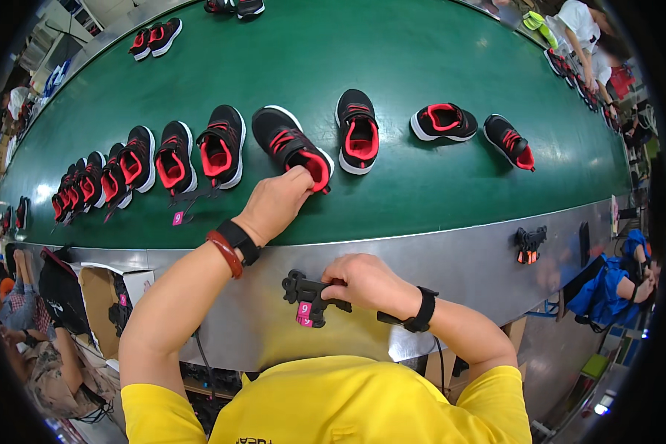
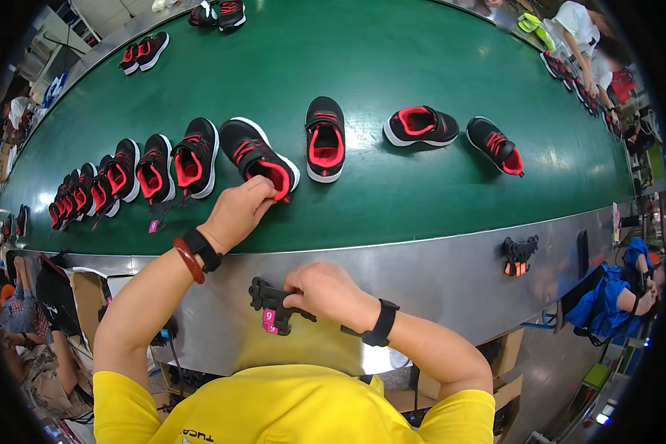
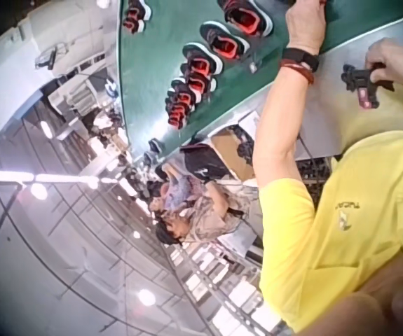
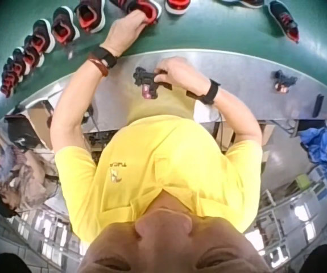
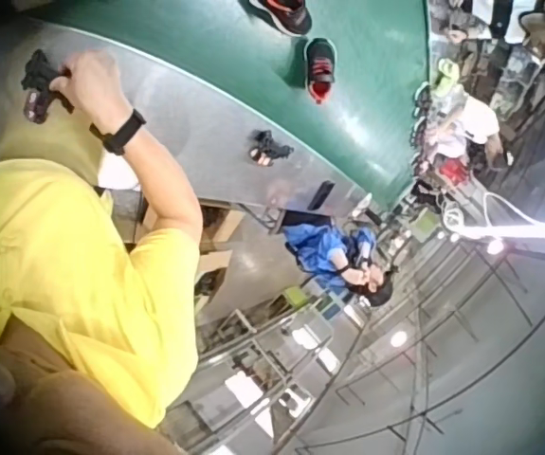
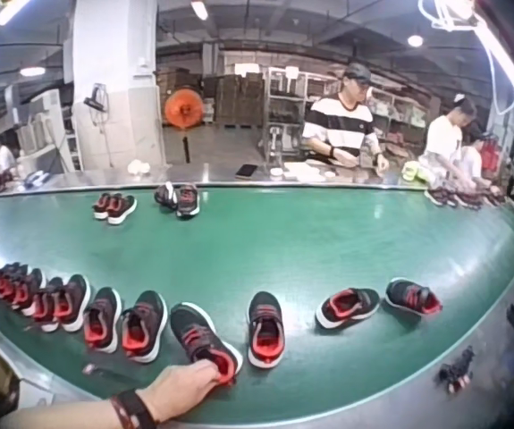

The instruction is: The person attaches small tags to pairs of black and red sneakers on a green conveyor belt. They pick up tags from a nearby box, affix them to the shoes, and move the tagged pairs along the belt. Other workers are visible in the background performing similar tasks.

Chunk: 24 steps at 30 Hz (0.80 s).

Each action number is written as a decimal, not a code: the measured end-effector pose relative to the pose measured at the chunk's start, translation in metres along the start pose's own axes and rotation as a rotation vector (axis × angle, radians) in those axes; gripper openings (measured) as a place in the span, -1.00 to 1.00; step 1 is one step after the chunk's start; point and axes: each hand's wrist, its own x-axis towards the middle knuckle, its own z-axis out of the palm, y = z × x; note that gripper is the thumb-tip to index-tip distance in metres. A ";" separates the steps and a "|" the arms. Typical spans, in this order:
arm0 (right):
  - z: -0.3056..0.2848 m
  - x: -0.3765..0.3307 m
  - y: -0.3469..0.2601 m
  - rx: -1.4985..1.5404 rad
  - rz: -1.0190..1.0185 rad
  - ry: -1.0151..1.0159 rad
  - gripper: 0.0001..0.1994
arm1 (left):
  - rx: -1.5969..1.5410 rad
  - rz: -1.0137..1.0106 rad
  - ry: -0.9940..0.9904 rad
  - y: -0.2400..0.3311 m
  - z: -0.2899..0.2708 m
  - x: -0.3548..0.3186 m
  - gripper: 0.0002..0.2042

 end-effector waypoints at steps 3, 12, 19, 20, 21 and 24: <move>-0.003 -0.002 0.002 0.043 -0.038 0.032 -0.81 | 0.019 0.013 0.003 0.001 -0.001 -0.004 -0.89; -0.051 0.021 0.005 0.588 0.384 0.369 -0.76 | 0.028 -0.003 0.006 0.002 -0.001 -0.003 -0.87; -0.039 0.027 0.020 0.571 0.378 0.348 -0.61 | 0.048 -0.021 0.001 0.004 0.001 -0.001 -0.86; -0.038 0.028 0.022 0.585 0.375 0.339 -0.61 | 0.049 -0.022 0.002 0.004 0.001 -0.002 -0.86; -0.036 0.029 0.023 0.592 0.374 0.323 -0.60 | 0.051 -0.020 0.002 0.004 0.001 -0.001 -0.86; -0.037 0.031 0.026 0.505 0.333 0.224 -0.61 | 0.097 -0.034 -0.037 0.003 0.001 0.000 -0.87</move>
